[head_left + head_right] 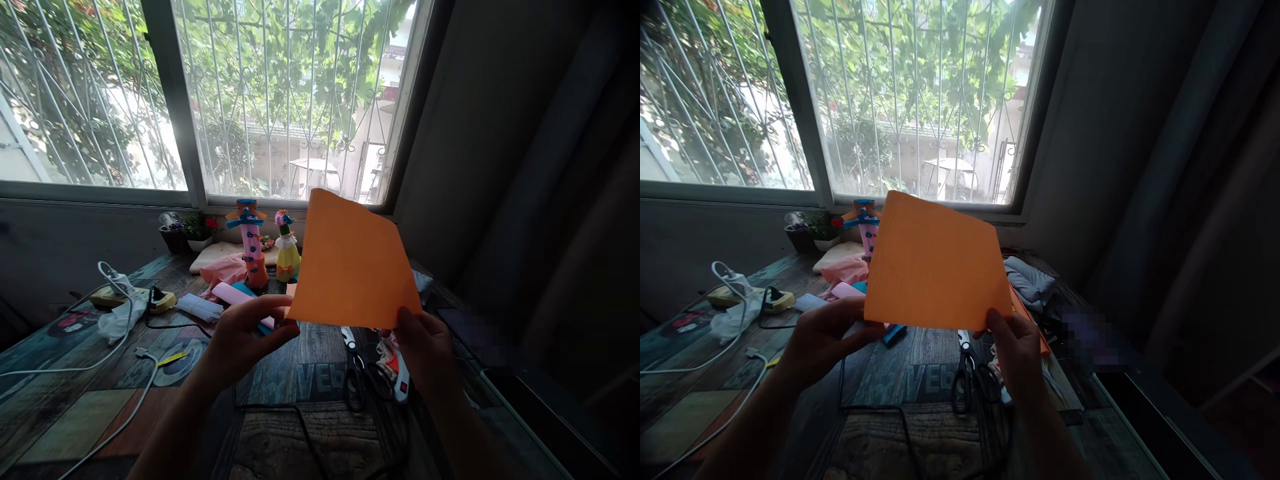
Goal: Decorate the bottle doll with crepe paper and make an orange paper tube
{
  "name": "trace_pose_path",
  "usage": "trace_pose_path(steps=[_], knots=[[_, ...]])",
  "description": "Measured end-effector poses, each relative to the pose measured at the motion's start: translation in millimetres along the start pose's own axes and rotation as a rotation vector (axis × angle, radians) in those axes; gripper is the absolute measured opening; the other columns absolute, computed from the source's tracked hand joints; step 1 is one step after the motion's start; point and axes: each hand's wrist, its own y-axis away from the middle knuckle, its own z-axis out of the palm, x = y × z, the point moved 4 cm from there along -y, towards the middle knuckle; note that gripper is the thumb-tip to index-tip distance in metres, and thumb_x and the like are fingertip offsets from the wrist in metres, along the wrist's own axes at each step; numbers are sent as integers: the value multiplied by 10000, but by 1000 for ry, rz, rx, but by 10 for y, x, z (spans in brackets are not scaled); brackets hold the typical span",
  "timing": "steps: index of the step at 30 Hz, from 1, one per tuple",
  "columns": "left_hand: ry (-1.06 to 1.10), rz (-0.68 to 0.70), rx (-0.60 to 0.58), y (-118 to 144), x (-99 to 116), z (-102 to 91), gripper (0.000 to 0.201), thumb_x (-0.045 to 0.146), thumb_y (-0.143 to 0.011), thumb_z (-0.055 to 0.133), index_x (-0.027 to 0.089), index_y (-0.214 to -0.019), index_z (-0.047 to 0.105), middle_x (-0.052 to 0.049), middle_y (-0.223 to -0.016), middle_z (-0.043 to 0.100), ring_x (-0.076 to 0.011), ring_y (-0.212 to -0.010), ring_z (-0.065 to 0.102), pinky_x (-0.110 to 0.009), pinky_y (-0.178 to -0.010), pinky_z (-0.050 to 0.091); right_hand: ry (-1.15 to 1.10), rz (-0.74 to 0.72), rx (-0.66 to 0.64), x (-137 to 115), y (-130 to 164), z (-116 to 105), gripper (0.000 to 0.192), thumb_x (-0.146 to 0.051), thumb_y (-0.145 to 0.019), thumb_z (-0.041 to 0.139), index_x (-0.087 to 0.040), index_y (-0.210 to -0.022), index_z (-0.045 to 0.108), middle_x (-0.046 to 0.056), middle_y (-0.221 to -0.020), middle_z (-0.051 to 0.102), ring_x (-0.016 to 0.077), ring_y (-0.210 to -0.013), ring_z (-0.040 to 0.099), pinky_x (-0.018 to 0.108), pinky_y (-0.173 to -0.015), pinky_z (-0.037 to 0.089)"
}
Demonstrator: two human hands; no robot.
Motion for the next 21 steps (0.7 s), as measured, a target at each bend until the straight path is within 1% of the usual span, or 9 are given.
trace_pose_path(steps=[2,5,8,10,12,15,17,21], knots=[[-56,23,53,-2,41,0,217,118,-688,752,221,-877,726,-7,-735,730,-145,-637,665,-218,-581,541,5,0,9,-2,7,1,281,-422,-691,762,-186,-555,694,14,-500,645,137,-496,586,266,-558,489],[-32,76,86,-17,135,17,203,48,-700,713,220,-805,738,23,-636,722,-102,-498,624,-164,-469,502,19,0,18,-4,10,0,290,-426,-694,758,-180,-554,693,19,-504,644,136,-500,581,271,-569,493],[16,122,91,-30,209,16,239,18,-738,650,225,-803,752,21,-647,733,-97,-499,626,-159,-485,518,21,-3,25,-1,-4,-10,316,-444,-684,758,-172,-540,686,24,-497,635,142,-507,582,277,-568,495],[53,128,106,-33,223,0,275,14,-748,632,247,-826,755,31,-656,735,-91,-509,628,-153,-502,526,17,-10,40,6,-20,-29,325,-453,-668,764,-169,-535,681,24,-483,623,149,-509,582,280,-552,494],[94,123,138,-31,215,-25,299,17,-749,630,269,-852,754,45,-651,728,-80,-512,624,-140,-510,524,27,-14,69,17,-36,-56,328,-454,-657,769,-165,-533,676,24,-474,616,146,-491,570,270,-507,477],[149,100,190,-24,188,-60,270,44,-760,625,269,-830,758,43,-644,719,-71,-517,619,-126,-514,516,39,6,120,31,-48,-91,329,-443,-658,769,-160,-526,666,17,-457,606,126,-431,533,246,-428,436],[190,72,239,-19,168,-94,246,60,-755,635,267,-802,759,41,-626,714,-75,-518,621,-125,-504,510,5,1,145,10,-52,-102,311,-419,-668,769,-159,-532,667,12,-463,613,121,-444,548,238,-449,459],[238,36,325,-17,126,-173,182,92,-732,677,255,-761,751,38,-604,697,-81,-498,596,-142,-478,490,-111,-36,187,-97,-80,-135,237,-352,-643,801,-159,-572,683,1,-504,640,116,-507,598,230,-563,528]])
